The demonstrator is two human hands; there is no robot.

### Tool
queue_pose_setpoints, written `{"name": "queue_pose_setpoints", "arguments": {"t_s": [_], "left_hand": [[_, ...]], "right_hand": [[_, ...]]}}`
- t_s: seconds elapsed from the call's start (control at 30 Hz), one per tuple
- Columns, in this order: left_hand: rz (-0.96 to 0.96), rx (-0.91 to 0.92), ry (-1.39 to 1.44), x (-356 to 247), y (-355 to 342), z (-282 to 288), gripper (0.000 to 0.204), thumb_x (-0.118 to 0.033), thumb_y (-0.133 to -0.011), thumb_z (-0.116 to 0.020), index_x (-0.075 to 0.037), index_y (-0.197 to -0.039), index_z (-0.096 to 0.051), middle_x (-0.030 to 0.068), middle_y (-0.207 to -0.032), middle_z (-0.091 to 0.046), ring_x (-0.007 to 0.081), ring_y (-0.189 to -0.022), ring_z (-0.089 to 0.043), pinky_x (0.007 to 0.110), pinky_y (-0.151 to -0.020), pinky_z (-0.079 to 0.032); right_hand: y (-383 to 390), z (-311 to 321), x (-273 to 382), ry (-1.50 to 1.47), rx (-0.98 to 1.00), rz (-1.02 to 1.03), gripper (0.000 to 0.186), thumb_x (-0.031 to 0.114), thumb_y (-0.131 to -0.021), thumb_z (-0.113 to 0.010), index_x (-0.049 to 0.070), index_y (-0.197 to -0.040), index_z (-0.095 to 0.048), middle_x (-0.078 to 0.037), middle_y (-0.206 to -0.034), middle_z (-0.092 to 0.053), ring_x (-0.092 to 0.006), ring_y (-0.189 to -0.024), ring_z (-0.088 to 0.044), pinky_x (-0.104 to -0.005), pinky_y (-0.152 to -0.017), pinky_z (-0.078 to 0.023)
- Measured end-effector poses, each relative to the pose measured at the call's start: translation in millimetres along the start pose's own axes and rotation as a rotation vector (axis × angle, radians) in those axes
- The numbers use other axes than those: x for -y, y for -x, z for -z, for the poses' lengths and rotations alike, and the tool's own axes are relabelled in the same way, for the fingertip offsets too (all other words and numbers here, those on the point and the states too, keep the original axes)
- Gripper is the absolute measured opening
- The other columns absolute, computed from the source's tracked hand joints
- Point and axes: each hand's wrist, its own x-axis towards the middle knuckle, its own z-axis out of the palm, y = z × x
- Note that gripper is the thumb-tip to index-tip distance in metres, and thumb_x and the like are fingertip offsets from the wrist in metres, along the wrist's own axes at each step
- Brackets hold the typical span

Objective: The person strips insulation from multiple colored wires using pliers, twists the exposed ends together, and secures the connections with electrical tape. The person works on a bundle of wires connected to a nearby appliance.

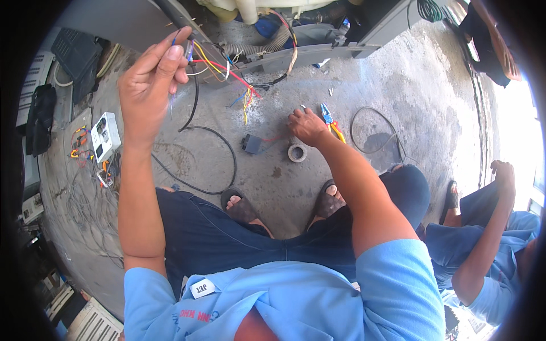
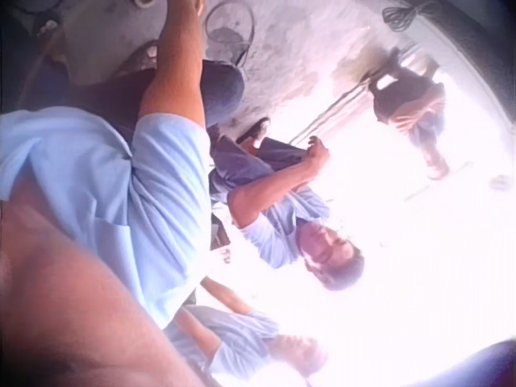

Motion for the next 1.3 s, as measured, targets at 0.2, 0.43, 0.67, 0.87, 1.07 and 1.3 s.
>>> {"name": "queue_pose_setpoints", "arguments": {"t_s": [0.2,0.43,0.67,0.87,1.07,1.3], "left_hand": [[-0.022,0.127,-0.017,-4.6,1.3,-0.5,0.028,-0.016,-0.098,-0.064,0.002,-0.119,-0.065,0.0064,-0.094,-0.073,0.0038,-0.070,-0.055,0.019,-0.062,-0.044],[0.016,0.121,0.064,-13.9,1.4,-10.3,0.015,-0.012,-0.095,-0.066,-0.001,-0.104,-0.064,0.0075,-0.095,-0.072,0.0060,-0.073,-0.059,0.020,-0.061,-0.045],[0.077,0.204,-0.017,-23.4,10.2,-10.5,0.012,-0.007,-0.090,-0.072,0.000,-0.100,-0.069,0.0001,-0.084,-0.067,0.0045,-0.078,-0.062,0.020,-0.068,-0.050],[0.044,0.175,-0.073,-19.6,7.4,-12.1,0.017,-0.010,-0.092,-0.070,0.000,-0.106,-0.067,0.0029,-0.091,-0.068,0.0069,-0.076,-0.061,0.019,-0.059,-0.043],[0.079,0.083,0.014,-21.6,2.5,-13.5,0.016,-0.010,-0.092,-0.070,0.000,-0.104,-0.068,0.0020,-0.086,-0.068,0.0051,-0.073,-0.061,0.018,-0.057,-0.044],[0.078,0.113,0.093,-18.0,-2.7,-12.8,0.016,-0.012,-0.093,-0.069,-0.001,-0.105,-0.068,0.0015,-0.087,-0.070,0.0049,-0.074,-0.063,0.019,-0.056,-0.045]], "right_hand": [[9.3,68.0,-4.3,-0.290,0.041,0.068,0.016,0.008,-0.085,-0.055,0.005,-0.096,-0.067,-0.016,-0.093,-0.067,-0.0346,-0.092,-0.068,-0.0451,-0.081,-0.054],[44.4,175.6,41.4,-0.827,-0.249,0.165,0.008,0.003,-0.084,-0.065,-0.004,-0.086,-0.062,-0.021,-0.077,-0.063,-0.0389,-0.076,-0.065,-0.0461,-0.070,-0.051],[77.9,234.8,28.1,-0.712,-0.293,0.067,0.011,0.009,-0.086,-0.065,-0.003,-0.088,-0.064,-0.022,-0.076,-0.065,-0.0421,-0.078,-0.066,-0.0470,-0.072,-0.053],[73.4,179.5,-24.1,-0.474,0.075,-0.251,0.026,0.016,-0.083,-0.072,-0.003,-0.099,-0.067,-0.022,-0.090,-0.069,-0.0388,-0.093,-0.067,-0.0457,-0.082,-0.053],[-0.6,106.8,56.7,-0.566,0.031,-0.327,0.038,0.036,-0.086,-0.070,0.002,-0.102,-0.067,-0.019,-0.100,-0.070,-0.0366,-0.100,-0.068,-0.0441,-0.086,-0.056],[-38.8,32.6,55.9,-0.527,0.050,-0.015,0.026,0.020,-0.090,-0.058,0.002,-0.106,-0.066,-0.017,-0.100,-0.071,-0.0344,-0.103,-0.067,-0.0434,-0.089,-0.054]]}}
